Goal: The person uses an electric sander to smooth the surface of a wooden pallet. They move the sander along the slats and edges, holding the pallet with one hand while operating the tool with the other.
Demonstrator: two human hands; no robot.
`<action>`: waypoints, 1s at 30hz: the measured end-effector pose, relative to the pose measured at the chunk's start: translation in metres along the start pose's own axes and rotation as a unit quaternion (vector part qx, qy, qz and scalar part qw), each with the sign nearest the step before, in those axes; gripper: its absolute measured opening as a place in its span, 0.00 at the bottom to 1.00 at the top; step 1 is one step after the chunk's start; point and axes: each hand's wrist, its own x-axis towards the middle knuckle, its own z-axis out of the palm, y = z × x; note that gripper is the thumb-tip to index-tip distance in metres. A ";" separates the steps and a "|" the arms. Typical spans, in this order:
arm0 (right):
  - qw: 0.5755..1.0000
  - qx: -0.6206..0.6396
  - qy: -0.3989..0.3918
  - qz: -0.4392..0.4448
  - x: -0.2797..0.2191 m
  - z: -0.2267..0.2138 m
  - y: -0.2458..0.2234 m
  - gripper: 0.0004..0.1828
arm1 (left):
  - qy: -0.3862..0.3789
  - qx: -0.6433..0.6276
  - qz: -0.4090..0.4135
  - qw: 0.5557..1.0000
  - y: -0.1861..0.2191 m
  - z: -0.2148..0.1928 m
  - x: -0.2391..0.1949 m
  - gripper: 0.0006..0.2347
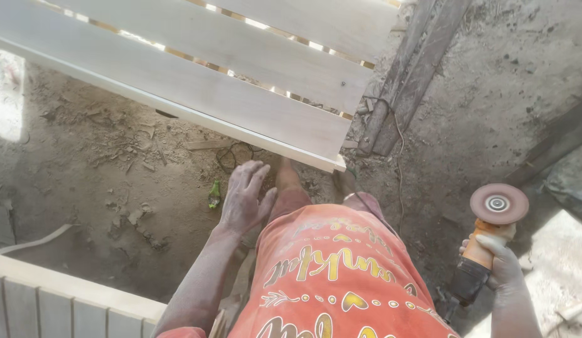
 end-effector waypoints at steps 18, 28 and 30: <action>0.979 0.193 0.050 -0.031 -0.146 0.202 0.077 0.19 | -0.161 0.125 0.086 0.975 -0.229 -0.140 0.117 0.22; 0.969 0.229 -0.023 -0.087 -0.117 0.239 0.091 0.24 | -0.122 0.241 0.103 0.957 -0.290 -0.167 0.112 0.26; 0.958 0.266 -0.058 -0.087 -0.110 0.241 0.091 0.26 | -0.091 0.174 0.113 0.974 -0.258 -0.149 0.105 0.28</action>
